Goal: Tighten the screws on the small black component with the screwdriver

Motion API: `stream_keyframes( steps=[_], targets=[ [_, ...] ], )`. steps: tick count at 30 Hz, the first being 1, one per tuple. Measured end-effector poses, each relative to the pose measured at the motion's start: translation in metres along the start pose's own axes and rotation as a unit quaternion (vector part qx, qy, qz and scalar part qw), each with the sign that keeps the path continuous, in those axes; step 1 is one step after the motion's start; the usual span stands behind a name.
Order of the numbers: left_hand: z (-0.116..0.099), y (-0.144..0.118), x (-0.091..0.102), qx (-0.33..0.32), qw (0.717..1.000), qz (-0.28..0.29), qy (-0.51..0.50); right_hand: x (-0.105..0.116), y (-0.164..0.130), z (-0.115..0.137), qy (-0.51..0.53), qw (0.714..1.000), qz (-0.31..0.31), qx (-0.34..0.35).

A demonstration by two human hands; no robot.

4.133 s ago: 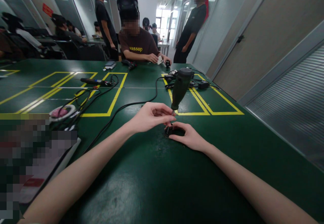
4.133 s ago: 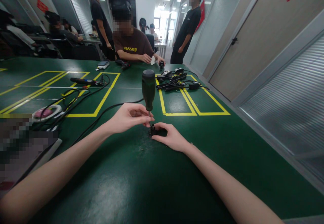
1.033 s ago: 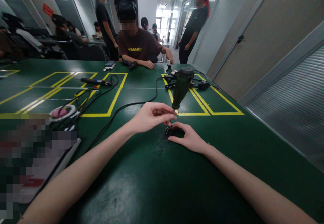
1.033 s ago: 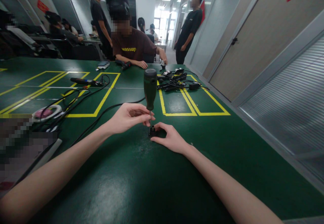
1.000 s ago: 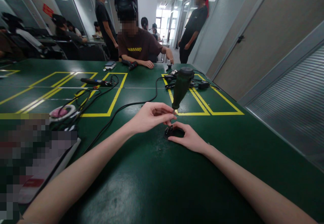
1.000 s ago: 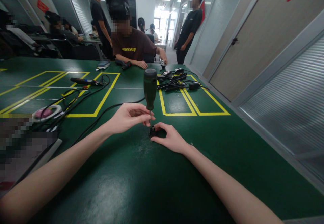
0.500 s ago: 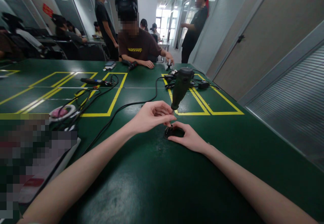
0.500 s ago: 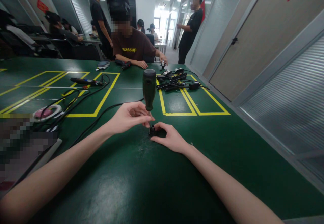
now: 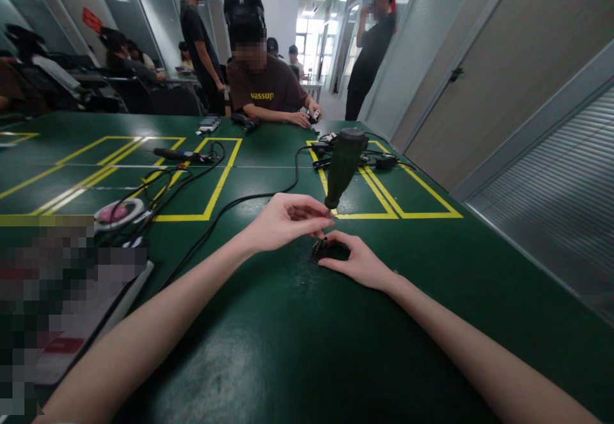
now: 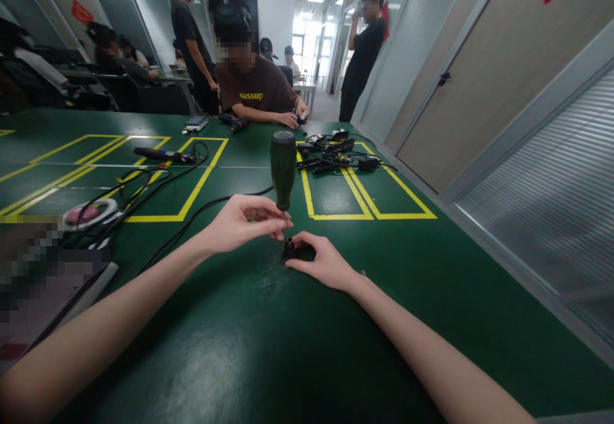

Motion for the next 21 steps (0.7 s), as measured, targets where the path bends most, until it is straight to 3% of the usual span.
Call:
stream_keyframes(
  steps=[21],
  targets=[
    [0.003,0.0009,-0.0028,0.015,1.0,-0.003,-0.02,-0.0003,-0.0003,-0.0016,0.003,1.0,-0.004,0.001]
  ],
)
Point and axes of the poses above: each hand's wrist, its own y-axis towards the middle knuckle, its own x-axis out of the back of the hand, z = x × y, the point moved 5 cm from there along y, towards the middle knuckle, and after that the axes turned 8 degrees about x, right-handed, at the moved point
